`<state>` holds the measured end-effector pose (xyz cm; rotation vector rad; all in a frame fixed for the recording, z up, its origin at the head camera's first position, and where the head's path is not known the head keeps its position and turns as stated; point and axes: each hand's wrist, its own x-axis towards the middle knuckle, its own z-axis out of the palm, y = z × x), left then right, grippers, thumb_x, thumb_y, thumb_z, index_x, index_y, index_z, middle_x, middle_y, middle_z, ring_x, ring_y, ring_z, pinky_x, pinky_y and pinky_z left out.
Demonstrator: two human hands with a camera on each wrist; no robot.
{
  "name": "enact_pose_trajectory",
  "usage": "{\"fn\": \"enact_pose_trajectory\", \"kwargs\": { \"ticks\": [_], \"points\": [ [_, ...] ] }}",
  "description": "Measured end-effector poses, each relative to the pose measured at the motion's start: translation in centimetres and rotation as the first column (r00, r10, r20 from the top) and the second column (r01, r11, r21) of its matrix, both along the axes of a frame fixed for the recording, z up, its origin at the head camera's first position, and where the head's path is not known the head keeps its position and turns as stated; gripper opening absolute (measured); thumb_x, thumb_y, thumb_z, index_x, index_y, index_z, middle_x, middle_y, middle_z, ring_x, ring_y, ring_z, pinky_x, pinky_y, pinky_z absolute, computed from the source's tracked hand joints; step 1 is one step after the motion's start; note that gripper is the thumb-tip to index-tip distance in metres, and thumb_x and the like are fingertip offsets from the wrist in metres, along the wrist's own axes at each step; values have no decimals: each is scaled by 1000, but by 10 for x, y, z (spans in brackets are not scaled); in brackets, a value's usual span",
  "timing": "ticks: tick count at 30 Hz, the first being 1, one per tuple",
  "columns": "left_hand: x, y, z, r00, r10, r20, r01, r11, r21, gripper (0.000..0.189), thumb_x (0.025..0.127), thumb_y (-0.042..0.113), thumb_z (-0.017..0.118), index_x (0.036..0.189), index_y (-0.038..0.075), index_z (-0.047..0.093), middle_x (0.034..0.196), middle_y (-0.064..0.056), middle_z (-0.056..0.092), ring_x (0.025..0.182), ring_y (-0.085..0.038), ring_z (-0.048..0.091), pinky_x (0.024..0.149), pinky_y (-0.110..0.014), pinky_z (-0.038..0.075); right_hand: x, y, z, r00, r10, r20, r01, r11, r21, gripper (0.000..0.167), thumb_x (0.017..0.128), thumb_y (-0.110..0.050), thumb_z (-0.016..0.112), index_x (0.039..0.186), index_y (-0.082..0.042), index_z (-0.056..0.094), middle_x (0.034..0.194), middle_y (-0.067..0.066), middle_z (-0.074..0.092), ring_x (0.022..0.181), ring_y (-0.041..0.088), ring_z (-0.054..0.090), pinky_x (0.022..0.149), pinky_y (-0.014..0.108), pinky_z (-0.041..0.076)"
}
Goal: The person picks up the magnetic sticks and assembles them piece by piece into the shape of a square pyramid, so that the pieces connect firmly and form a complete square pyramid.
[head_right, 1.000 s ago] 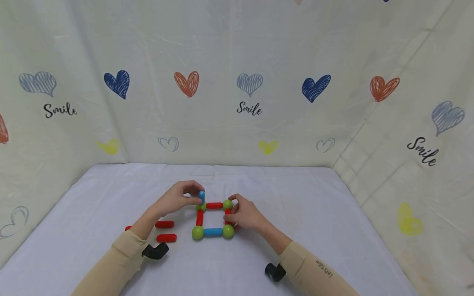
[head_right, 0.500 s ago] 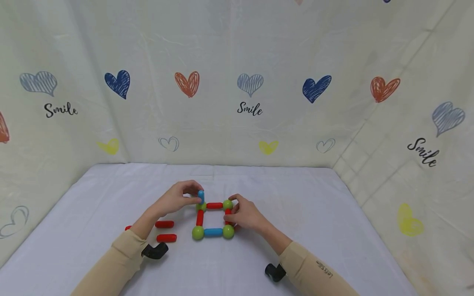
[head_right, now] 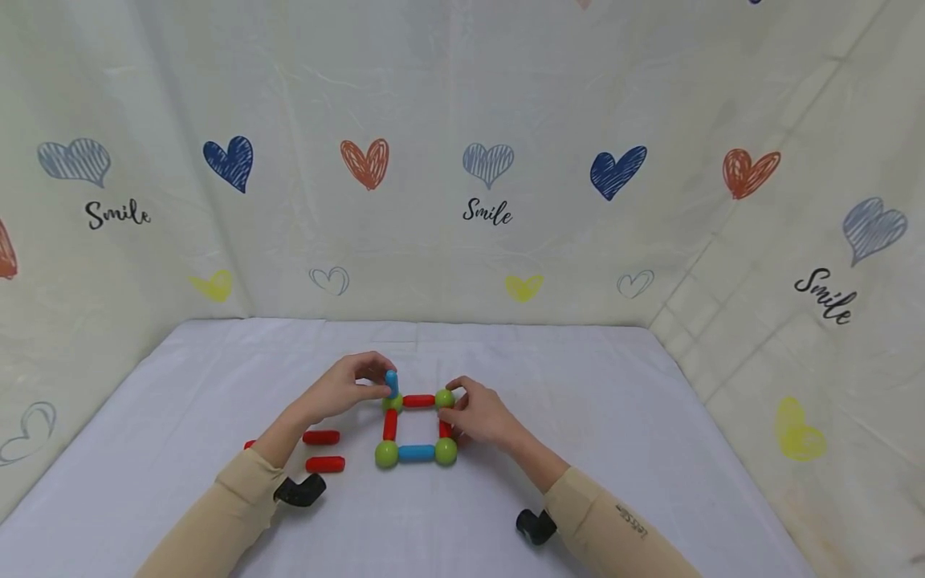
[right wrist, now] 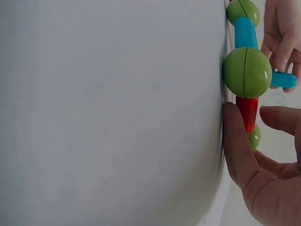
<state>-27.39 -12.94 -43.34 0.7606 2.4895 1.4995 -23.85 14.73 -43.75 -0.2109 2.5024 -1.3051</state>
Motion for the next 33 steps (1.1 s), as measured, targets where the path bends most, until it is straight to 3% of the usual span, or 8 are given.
{"fn": "enact_pose_trajectory", "kwargs": {
  "ticks": [7, 14, 21, 26, 33],
  "points": [
    [-1, -5, -1, 1000, 7, -10, -7, 1000, -17, 30, 94, 13, 77, 122, 12, 66, 113, -1, 69, 105, -22, 64, 95, -40, 53, -6, 3, -1, 1000, -3, -30, 3, 1000, 5, 35, 101, -17, 65, 135, -11, 60, 101, 11, 63, 72, 20, 69, 66, 35, 61],
    [2, -16, -2, 999, 35, 2, -35, 996, -82, 29, 94, 11, 76, 122, 11, 67, 114, -3, 68, 105, -21, 63, 92, -38, 54, -7, 5, 0, 999, -29, -38, 28, 1000, -6, 28, 100, -15, 67, 127, -9, 65, 101, 12, 63, 72, 21, 70, 65, 35, 61],
    [9, -34, 0, 1000, 26, 8, -24, 988, -150, 28, 95, 13, 75, 121, 6, 67, 112, -7, 69, 105, -23, 62, 90, -38, 55, -3, 9, 0, 998, -42, -40, 42, 999, -12, 27, 98, -14, 69, 123, -5, 63, 98, 12, 63, 70, 20, 69, 64, 34, 61],
    [13, -45, 0, 997, 21, 68, -4, 971, -238, 20, 94, 15, 76, 112, 10, 69, 101, 1, 66, 96, -21, 61, 82, -33, 55, -1, 12, 1, 998, -29, -51, 30, 999, 25, 25, 96, -16, 73, 117, -5, 64, 96, 9, 63, 70, 19, 69, 66, 33, 60],
    [21, -60, 6, 988, 6, 153, 46, 942, -334, 12, 93, 17, 77, 100, 13, 68, 93, -1, 63, 86, -21, 59, 75, -35, 53, -5, 15, 3, 997, -1, -75, 9, 994, 106, 26, 93, -27, 76, 110, -9, 68, 94, 4, 64, 71, 18, 66, 66, 31, 58]
  ]
}}
